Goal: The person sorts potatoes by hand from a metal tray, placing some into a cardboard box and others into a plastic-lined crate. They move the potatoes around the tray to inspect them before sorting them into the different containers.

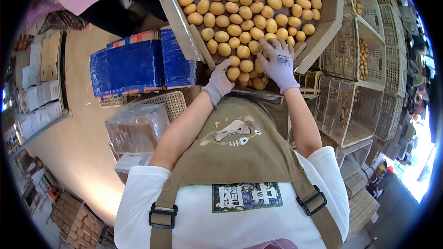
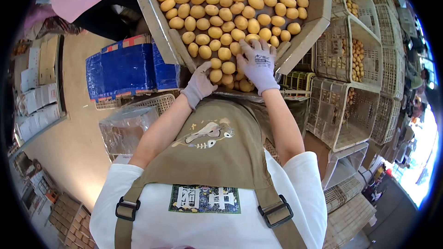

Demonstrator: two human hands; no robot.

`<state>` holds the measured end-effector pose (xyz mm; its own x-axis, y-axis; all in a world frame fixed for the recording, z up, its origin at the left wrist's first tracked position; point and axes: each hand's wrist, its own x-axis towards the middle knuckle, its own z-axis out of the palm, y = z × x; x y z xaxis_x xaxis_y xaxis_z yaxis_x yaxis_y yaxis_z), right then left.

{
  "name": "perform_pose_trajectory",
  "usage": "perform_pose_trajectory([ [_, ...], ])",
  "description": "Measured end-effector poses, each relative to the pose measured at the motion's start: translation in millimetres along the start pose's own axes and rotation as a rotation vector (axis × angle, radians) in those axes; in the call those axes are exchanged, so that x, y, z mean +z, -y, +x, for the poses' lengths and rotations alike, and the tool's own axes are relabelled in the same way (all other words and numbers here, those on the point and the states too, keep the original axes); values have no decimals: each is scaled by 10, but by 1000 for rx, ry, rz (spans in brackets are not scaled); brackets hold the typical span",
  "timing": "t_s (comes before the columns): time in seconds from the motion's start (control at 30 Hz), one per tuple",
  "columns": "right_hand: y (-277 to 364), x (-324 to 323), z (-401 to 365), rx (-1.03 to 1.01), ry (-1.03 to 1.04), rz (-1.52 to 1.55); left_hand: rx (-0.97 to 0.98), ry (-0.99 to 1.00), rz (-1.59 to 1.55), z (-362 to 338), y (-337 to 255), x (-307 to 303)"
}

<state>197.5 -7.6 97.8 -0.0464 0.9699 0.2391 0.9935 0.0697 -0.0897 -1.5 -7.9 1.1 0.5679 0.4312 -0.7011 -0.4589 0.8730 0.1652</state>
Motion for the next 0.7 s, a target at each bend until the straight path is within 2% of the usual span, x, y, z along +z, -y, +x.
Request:
perform_pose_trajectory([
  [0.03, -6, 12, 10, 20, 96, 81, 55, 9, 48, -62, 6, 49],
  [0.1, -78, 41, 115, 74, 277, 234, 15, -113, -87, -105, -64, 192],
  [0.13, -130, 39, 233, 326, 443, 380, 11, -138, -148, -197, -105, 306],
  [0.17, -119, 81, 194, 249, 447, 251, 7, -160, -209, -259, -140, 401],
  [0.23, -24, 209, 69, 101, 449, -9, 50, -59, -173, -23, -8, 66],
  [0.27, 88, 64, 71, 81, 655, -57, 99, 6, -87, 42, 50, -21],
  [0.3, 65, 58, -43, -8, 543, -38, 113, 29, -23, 116, 73, -78],
  [0.37, -90, -1, -21, -22, 687, 39, 146, 73, 105, 264, 123, -199],
  [0.4, -278, 153, 20, 168, 638, 351, 197, 119, 163, 339, 176, -315],
  [0.47, -396, 255, 95, 332, 274, 446, 272, 169, 320, 654, 305, -651],
  [0.5, -276, 217, 83, 280, 347, 282, 313, 191, 396, 689, 303, -667],
  [0.53, -108, 171, 20, 230, 418, 119, 297, 209, 321, 713, 329, -673],
  [0.57, -20, 113, 10, 182, 481, -44, 185, 163, 147, 487, 194, -388],
  [0.6, -66, -15, 102, 195, 680, -21, 84, 99, -47, 242, 50, -80],
  [0.63, -130, -44, 121, 200, 624, 26, -2, 19, -238, -12, -97, 235],
  [0.7, -514, -71, 315, 293, 531, 389, -14, -67, -272, -8, -82, 257],
])
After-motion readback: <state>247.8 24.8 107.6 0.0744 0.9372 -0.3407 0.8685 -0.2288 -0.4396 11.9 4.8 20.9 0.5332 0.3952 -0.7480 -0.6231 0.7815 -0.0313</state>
